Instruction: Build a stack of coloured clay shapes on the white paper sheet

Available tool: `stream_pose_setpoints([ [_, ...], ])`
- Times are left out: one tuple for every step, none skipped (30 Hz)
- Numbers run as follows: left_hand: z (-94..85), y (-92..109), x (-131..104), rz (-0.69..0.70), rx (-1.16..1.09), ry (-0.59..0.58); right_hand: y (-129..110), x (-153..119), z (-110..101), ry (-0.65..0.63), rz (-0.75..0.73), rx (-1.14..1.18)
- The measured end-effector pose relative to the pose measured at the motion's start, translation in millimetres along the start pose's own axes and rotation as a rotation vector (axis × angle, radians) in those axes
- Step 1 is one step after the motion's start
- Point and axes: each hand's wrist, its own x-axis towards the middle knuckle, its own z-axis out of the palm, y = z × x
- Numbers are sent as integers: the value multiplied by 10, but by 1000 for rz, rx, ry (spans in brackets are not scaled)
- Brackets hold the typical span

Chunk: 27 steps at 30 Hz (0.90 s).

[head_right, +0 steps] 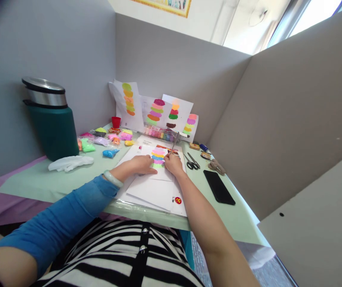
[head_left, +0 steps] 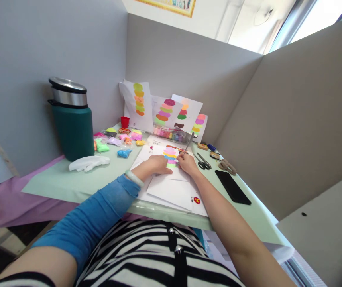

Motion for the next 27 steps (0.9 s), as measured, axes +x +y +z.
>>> stream_pose_setpoints([
  [0,0,1,2,2,2,1,-1,2,7,-6,2],
  [2,-1,3,4,3,3,1,-2,5,14,-12,5],
  [3,-2,5,4,3,5,2,-3,7,19,-17,9],
  [6,-3,8,2,2,7,2,-4,9,24,-24,13],
  [8,-5,10,-2,-1,8,3,-5,11,28,-30,16],
  [11,-6,13,-4,-3,9,3,-5,13,30,-36,19],
  [13,-8,16,-7,-4,9,4,-6,15,30,-41,20],
  [16,-9,19,-8,-4,8,5,-6,18,29,-45,19],
  [17,-10,21,-7,-4,7,7,-5,20,26,-49,18],
  [18,-11,22,-7,-4,6,8,-4,23,23,-49,16],
  [19,-12,23,-7,-4,7,10,-3,25,19,-47,13],
  [19,-12,23,-7,-5,8,12,-1,27,18,-46,10],
  [19,-12,23,-8,-7,10,14,0,28,17,-46,8],
  [19,-12,22,-9,-8,11,15,1,30,17,-49,8],
  [19,-11,21,-9,-7,12,16,1,31,19,-52,9],
  [19,-11,19,-9,-6,11,16,1,31,20,-54,11],
  [19,-10,18,-7,-5,10,16,1,32,21,-55,12],
  [20,-10,17,-5,-4,9,16,0,32,20,-53,13],
  [21,-10,17,-3,-2,12,15,0,32,17,-49,12],
  [22,-11,18,-2,-1,14,16,0,33,15,-46,9],
  [23,-12,19,-1,1,16,16,0,34,11,-44,8],
  [25,-13,21,0,3,16,17,1,35,6,-44,7],
  [26,-14,24,2,6,15,19,2,36,3,-46,7],
  [28,-16,28,6,8,13,20,3,37,2,-49,9],
  [31,-18,31,9,10,11,21,5,38,3,-52,11],
  [34,-20,35,11,11,10,21,5,38,3,-54,13],
  [37,-22,39,11,10,12,20,5,37,3,-56,15],
])
